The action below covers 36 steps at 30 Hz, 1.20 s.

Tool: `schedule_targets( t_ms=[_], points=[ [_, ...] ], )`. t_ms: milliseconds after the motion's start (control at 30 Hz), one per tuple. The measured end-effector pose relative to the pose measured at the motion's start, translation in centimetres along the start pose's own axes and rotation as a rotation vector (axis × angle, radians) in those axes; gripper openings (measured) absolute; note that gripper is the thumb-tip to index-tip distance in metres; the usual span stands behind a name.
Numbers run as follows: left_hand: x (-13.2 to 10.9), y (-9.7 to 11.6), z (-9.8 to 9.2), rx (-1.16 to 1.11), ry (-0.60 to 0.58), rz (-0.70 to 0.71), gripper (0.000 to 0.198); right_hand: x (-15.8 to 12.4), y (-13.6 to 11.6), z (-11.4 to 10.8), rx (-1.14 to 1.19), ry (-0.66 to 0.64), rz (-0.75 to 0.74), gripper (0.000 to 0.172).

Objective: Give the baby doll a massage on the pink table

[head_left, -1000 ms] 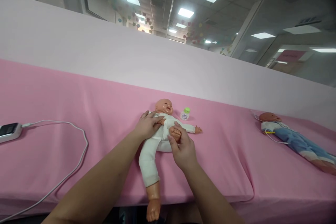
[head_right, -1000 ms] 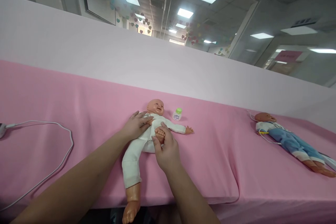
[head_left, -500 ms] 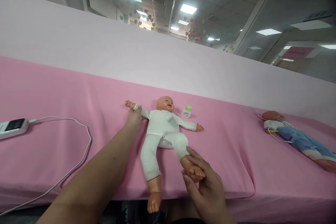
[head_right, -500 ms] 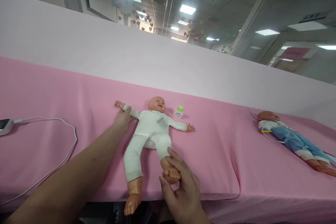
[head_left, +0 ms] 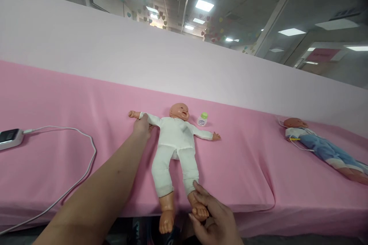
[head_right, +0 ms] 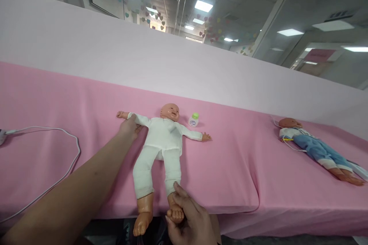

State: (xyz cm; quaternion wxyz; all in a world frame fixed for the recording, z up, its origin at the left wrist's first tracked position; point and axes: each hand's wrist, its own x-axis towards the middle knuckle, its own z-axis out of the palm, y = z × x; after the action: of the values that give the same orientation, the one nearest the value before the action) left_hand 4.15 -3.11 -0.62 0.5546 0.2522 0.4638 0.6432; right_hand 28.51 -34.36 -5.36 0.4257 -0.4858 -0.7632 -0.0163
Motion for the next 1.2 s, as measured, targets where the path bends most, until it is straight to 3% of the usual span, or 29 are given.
schedule_targets(
  t_ms=[100,167,300,433,500,600,767,900,1033,1200],
  points=[
    [-1.1,0.2,0.6,-0.095,-0.087,0.122,0.027,1.0,-0.3,-0.6,0.031,0.041,-0.020,0.050],
    [-2.2,0.2,1.1,-0.026,-0.171,0.274,0.024,2.1,-0.8,-1.2,0.045,0.072,-0.011,0.050],
    [-4.3,-0.2,2.3,0.461,-0.257,0.528,0.023,4.3,-1.6,-1.8,0.088,0.121,0.032,0.050],
    [-5.2,-1.2,3.1,0.927,-0.524,0.810,0.038,6.3,-1.4,-1.2,0.149,0.166,0.075,0.046],
    [-5.3,-1.5,3.2,1.114,-0.655,0.897,0.049,7.4,-1.0,-0.8,0.168,0.203,0.097,0.043],
    [-5.5,-1.5,3.2,1.329,-0.741,0.956,0.057,9.0,-0.7,-0.3,0.184,0.247,0.152,0.039],
    [-6.5,-0.9,3.5,1.565,-0.715,0.931,0.060,11.5,-0.1,0.5,0.141,0.169,0.296,0.041],
    [-7.0,-1.0,3.6,1.596,-0.691,0.924,0.059,12.7,0.5,1.7,0.160,0.126,0.313,0.040],
    [-6.4,-1.5,3.2,1.480,-0.671,0.928,0.062,12.5,0.4,1.9,0.221,0.137,0.318,0.041],
    [-4.6,-2.0,2.4,1.144,-0.509,0.810,0.069,10.2,0.0,-0.2,0.302,0.245,0.366,0.043]
  ],
)
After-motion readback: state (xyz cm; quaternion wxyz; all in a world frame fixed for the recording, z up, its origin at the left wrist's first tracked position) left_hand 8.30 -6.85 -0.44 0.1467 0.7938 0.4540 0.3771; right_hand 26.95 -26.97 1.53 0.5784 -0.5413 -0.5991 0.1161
